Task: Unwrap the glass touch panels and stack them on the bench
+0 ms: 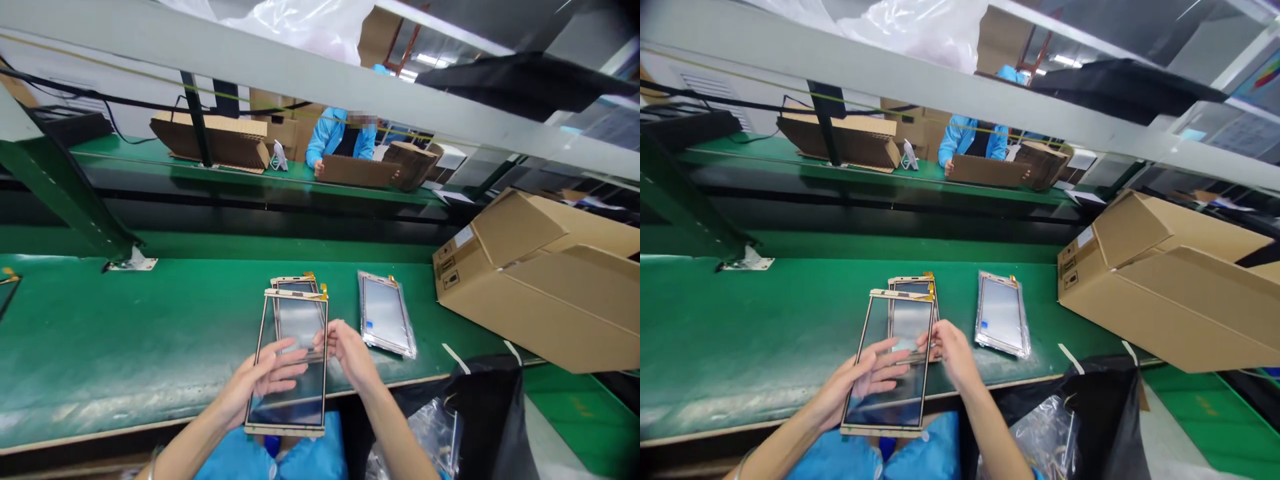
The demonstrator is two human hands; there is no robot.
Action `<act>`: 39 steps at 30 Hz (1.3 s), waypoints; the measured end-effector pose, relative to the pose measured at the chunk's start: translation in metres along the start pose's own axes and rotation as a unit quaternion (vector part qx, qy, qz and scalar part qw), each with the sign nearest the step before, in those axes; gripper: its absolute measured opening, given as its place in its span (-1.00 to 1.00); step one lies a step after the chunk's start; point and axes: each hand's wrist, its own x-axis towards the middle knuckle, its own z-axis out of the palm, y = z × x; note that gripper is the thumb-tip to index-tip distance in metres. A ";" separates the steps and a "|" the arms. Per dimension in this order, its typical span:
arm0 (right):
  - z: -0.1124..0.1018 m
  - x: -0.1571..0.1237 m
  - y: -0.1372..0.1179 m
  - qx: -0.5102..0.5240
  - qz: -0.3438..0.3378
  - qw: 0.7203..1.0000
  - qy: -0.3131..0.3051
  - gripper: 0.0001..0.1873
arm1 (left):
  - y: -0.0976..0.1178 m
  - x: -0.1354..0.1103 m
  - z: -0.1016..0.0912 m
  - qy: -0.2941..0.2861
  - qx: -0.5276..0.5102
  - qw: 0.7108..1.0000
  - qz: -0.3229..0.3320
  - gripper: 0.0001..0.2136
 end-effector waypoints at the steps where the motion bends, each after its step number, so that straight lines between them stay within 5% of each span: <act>1: -0.004 0.000 -0.004 0.013 0.034 0.999 -0.028 -0.43 | 0.000 -0.007 0.000 0.002 -0.019 1.000 -0.015 -0.54; 4: -0.016 0.005 -0.017 0.034 0.130 0.985 -0.112 -0.38 | 0.002 -0.024 -0.005 -0.014 0.003 0.999 -0.053 -0.56; 7: -0.022 0.003 -0.032 -0.005 0.154 0.977 -0.149 -0.37 | 0.006 -0.032 -0.009 -0.029 0.038 0.996 -0.079 -0.56; 10: -0.019 -0.008 -0.043 -0.098 0.122 0.976 -0.151 -0.39 | 0.008 -0.036 -0.008 -0.038 0.064 0.994 -0.086 -0.57; 17: -0.013 -0.038 -0.021 -0.246 -0.046 0.968 -0.029 -0.54 | 0.020 -0.041 -0.005 -0.059 0.095 0.989 -0.094 -0.58; 22: -0.016 -0.036 -0.029 -0.413 -0.119 0.897 -0.099 -0.65 | 0.045 -0.051 -0.003 -0.075 0.238 0.958 -0.138 -0.54; 27: 0.008 -0.029 -0.060 -0.439 -0.228 0.854 -0.160 -0.85 | 0.059 -0.056 0.006 -0.092 0.354 0.915 -0.172 -0.54; 36: 0.014 -0.030 -0.076 -0.533 -0.266 0.766 -0.242 -0.79 | 0.059 -0.056 0.004 -0.115 0.356 0.910 -0.178 -0.59; 39: 0.011 -0.033 -0.071 -0.572 -0.348 0.711 -0.213 -0.75 | 0.058 -0.053 0.001 -0.130 0.322 0.918 -0.191 -0.59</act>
